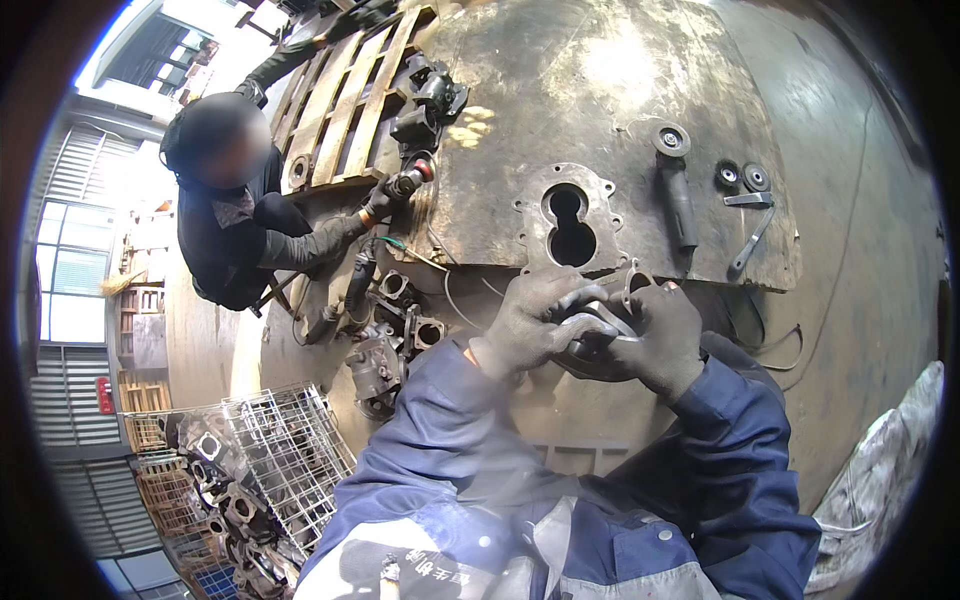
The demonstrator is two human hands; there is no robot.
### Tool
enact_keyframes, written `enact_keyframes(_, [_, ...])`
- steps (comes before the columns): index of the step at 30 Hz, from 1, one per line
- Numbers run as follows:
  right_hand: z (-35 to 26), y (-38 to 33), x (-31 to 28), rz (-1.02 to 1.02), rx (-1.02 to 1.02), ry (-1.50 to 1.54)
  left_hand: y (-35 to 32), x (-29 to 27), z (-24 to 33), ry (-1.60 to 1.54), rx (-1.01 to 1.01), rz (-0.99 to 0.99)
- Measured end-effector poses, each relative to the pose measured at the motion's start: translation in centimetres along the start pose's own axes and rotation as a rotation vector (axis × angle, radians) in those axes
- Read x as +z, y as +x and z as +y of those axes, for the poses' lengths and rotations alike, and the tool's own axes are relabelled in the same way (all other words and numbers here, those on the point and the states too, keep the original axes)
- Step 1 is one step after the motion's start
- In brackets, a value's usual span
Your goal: The person sits on the floor and uses an angle grinder to smooth the edges of metal parts. They pick up parts from a wire basket, grind them, inspect the surfaces, and place them on a nearby table.
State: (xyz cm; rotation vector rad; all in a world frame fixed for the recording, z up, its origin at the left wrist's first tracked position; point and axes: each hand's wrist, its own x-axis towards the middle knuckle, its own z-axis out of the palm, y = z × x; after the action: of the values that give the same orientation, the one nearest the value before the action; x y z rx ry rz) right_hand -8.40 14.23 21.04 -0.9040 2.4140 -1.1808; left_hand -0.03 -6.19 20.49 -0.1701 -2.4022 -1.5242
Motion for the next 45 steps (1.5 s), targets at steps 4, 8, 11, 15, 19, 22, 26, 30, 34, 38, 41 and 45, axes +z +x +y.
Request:
enact_keyframes(4, [0.9,0.5,0.6,0.054,0.137,0.079,0.9,-0.1,-0.2,0.283,0.118,0.14])
enact_keyframes(8, [2.2,1.1,0.5,0.189,0.208,0.197,1.4,0.8,-0.2,0.288,0.14,0.227])
enact_keyframes(11, [2.7,1.7,0.3,0.2,0.267,0.276,1.9,0.9,-0.5,0.061,0.054,0.41])
enact_keyframes(15, [2.6,1.8,-0.2,0.226,0.229,0.618,2.3,-0.8,-1.1,-0.479,-0.146,0.648])
enact_keyframes(19, [3.8,2.0,-1.1,0.296,0.337,0.761,1.9,-1.2,-2.5,-0.499,-0.189,0.748])
enact_keyframes(22, [5.8,2.7,-0.6,0.349,0.042,0.56,1.4,0.0,-5.0,-0.633,-0.303,0.912])
enact_keyframes(26, [8.0,2.9,0.7,0.33,0.171,1.021,-1.1,2.2,-8.9,-0.907,-0.552,0.85])
enact_keyframes(30, [5.7,2.4,2.7,0.324,0.003,0.943,-1.9,2.9,-8.8,0.213,-0.076,0.104])
enact_keyframes(34, [1.4,2.7,3.9,0.122,0.214,1.212,-1.2,2.2,-5.6,0.274,-0.072,0.149])
enact_keyframes(38, [-0.9,2.9,4.0,0.066,0.388,1.374,0.2,1.5,-4.0,-0.065,-0.224,0.247])
enact_keyframes(41, [-0.8,2.4,3.2,-0.024,0.174,0.751,0.7,1.2,-4.3,-0.361,-0.309,0.325])
enact_keyframes(45, [-1.1,1.4,1.3,-0.324,0.453,0.827,0.4,0.4,-4.2,-0.693,-0.343,0.425])
